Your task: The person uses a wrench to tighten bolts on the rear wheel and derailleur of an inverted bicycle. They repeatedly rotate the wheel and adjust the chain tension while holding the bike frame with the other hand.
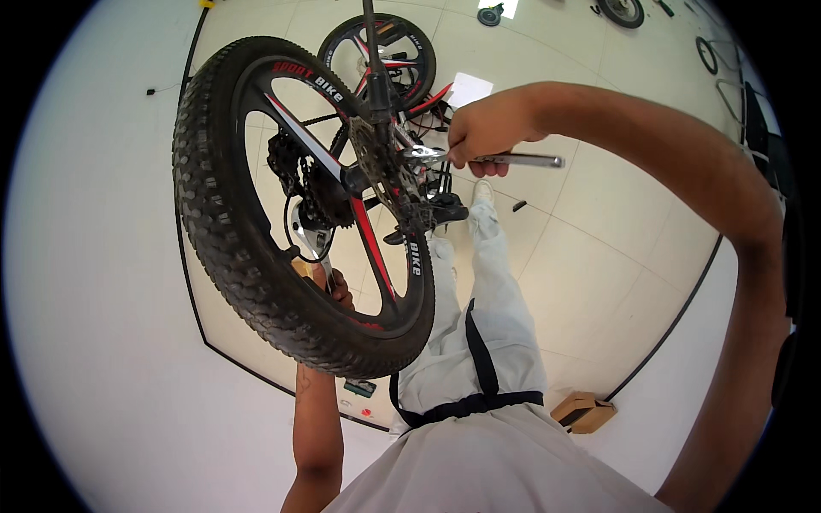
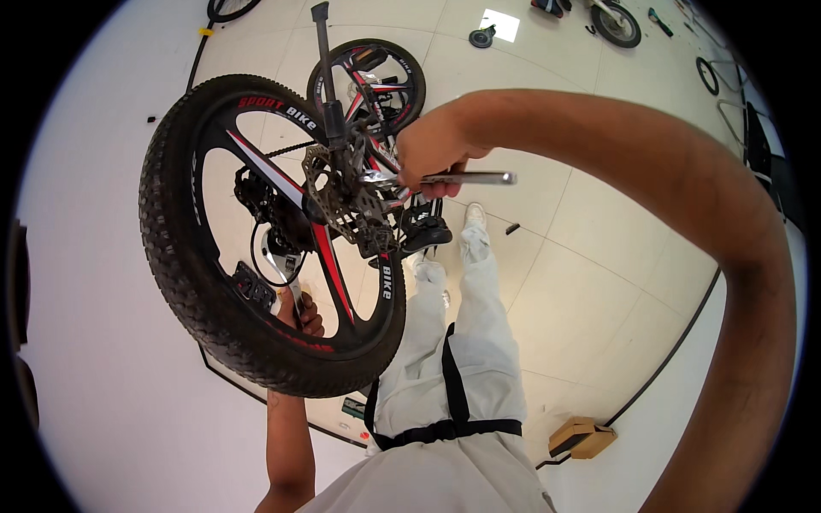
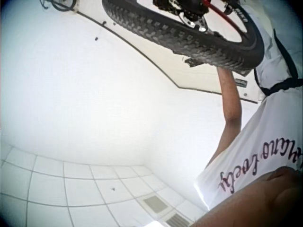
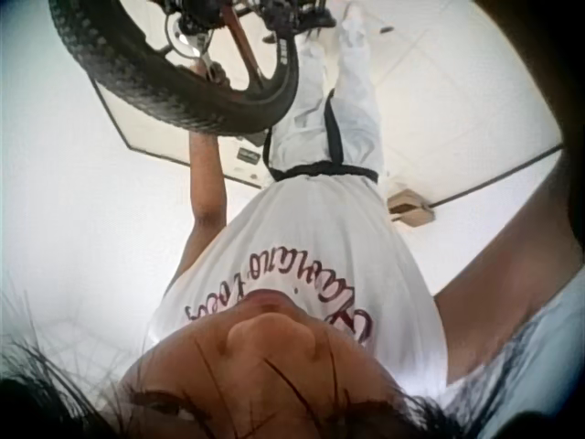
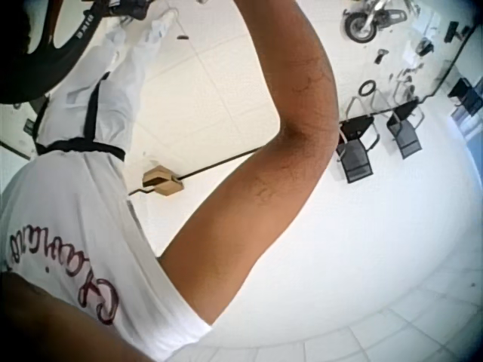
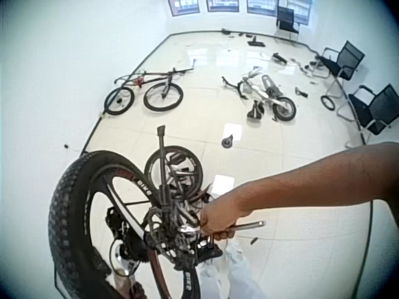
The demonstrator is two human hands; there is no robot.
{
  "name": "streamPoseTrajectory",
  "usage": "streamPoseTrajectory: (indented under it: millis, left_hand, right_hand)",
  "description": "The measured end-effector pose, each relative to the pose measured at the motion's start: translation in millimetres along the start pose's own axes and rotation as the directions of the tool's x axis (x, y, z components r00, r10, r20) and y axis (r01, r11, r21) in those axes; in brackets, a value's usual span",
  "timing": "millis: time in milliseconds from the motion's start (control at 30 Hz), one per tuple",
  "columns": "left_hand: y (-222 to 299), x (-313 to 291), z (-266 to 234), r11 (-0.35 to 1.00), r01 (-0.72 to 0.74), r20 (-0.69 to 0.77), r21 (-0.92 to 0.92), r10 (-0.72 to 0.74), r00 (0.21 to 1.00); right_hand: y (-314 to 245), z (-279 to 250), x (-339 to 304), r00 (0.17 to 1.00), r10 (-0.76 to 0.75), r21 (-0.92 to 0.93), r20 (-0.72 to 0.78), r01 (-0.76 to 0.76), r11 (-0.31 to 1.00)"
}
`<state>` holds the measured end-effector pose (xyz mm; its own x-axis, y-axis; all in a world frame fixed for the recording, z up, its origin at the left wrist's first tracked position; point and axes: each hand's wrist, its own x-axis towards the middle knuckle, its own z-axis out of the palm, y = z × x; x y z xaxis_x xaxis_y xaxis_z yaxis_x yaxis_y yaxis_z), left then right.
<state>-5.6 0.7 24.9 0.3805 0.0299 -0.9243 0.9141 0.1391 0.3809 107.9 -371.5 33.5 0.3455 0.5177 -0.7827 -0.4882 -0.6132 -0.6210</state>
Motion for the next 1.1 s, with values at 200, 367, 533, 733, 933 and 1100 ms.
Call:
streamPoseTrajectory:
  millis: [200,367,533,733,933,1100]
  left_hand:
    - [-4,4,-3,0.999,-0.03,-0.008,0.017,0.031,1.0]
    - [-1,-1,-1,1.0,-0.007,0.02,-0.007,0.007,1.0]
    - [1,-4,4,0.999,-0.022,0.004,-0.029,0.022,1.0]
    - [0,-4,2,0.999,-0.019,0.009,-0.033,0.02,1.0]
    - [0,-1,-2,0.999,-0.039,0.052,0.001,0.039,0.998]
    - [1,0,-3,1.0,-0.012,0.062,0.006,0.011,0.998]
  right_hand:
    - [51,23,15,0.986,-0.112,0.625,0.125,0.01,0.781]
    - [68,73,23,0.934,-0.349,0.927,0.076,0.062,0.369]
    - [72,98,31,0.94,-0.339,0.945,-0.05,0.154,0.288]
    - [107,87,75,0.86,-0.5,0.787,-0.099,0.375,0.49]
    - [112,0,128,0.802,-0.579,0.394,0.15,0.488,0.778]
    - [43,-58,118,0.889,-0.432,-0.332,0.152,0.457,0.825]
